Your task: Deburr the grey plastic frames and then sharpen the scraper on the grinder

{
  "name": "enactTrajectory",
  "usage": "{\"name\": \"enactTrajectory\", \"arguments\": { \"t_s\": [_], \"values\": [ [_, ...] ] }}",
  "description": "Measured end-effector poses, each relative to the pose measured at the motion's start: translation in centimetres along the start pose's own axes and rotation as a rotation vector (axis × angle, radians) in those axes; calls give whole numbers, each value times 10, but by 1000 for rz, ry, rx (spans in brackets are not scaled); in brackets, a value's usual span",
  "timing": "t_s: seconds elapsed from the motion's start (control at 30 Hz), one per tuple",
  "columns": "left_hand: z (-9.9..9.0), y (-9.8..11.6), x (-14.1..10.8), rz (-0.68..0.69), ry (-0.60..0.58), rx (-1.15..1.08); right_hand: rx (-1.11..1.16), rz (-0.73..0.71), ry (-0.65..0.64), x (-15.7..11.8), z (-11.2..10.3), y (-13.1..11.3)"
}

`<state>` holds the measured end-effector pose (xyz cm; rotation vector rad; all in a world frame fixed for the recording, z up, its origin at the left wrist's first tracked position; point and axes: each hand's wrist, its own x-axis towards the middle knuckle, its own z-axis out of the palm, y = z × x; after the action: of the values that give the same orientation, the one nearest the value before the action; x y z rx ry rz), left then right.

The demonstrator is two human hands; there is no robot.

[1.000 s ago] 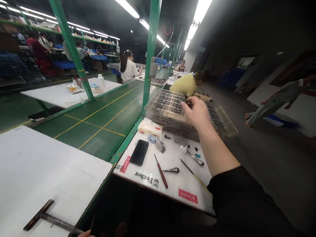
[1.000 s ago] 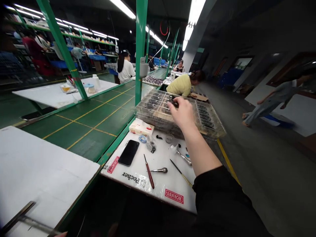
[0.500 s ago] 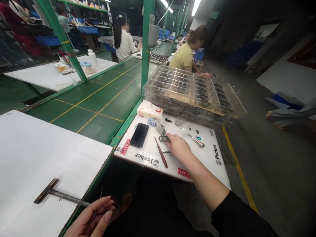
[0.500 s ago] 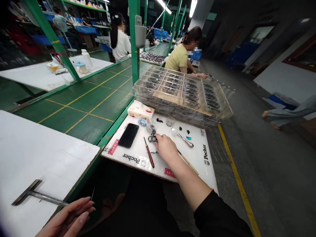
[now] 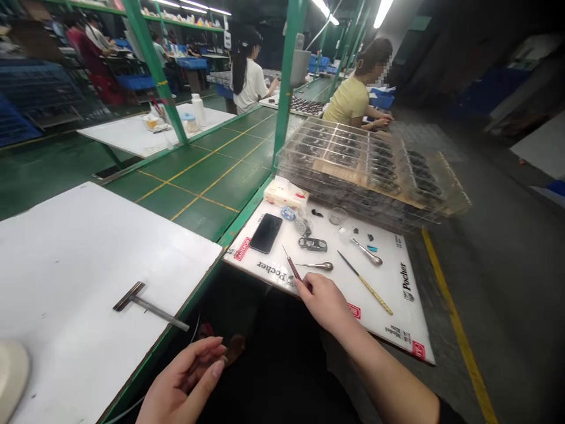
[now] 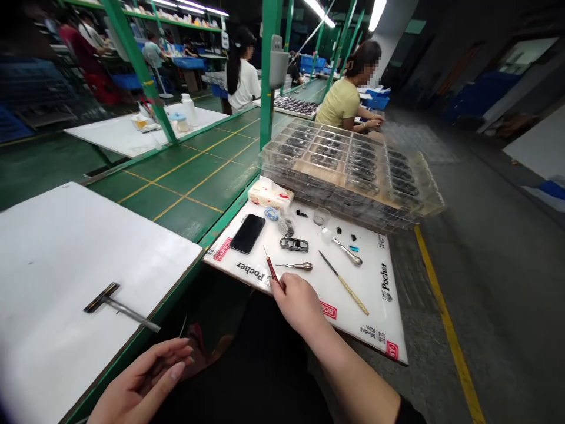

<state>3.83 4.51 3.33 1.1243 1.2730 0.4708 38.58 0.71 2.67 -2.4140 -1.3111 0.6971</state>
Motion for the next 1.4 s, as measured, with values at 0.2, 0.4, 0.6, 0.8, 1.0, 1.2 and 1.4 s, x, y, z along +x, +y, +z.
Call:
{"name": "enactTrajectory", "arguments": {
  "t_s": [0.2,0.4,0.6,0.8,1.0,1.2,1.4],
  "values": [
    [6,44,-6,187,-69,-190,409,-359,-307,-64,13,-36],
    [12,86,15,349,-44,-512,802,-536,-497,-73,48,-59],
    [10,136,55,272,41,-642,837,-559,-597,-21,17,-82],
    [43,245,73,150,-25,-691,883,-393,-657,5,-75,-97],
    [127,360,24,104,-46,-655,1044,-348,-658,-6,-196,-74],
    [196,441,-35,33,-217,-556,1104,-306,-526,-50,-293,-44],
    [218,457,-53,-14,-502,-423,1093,-164,-214,-127,-324,-46]
  ]
}}
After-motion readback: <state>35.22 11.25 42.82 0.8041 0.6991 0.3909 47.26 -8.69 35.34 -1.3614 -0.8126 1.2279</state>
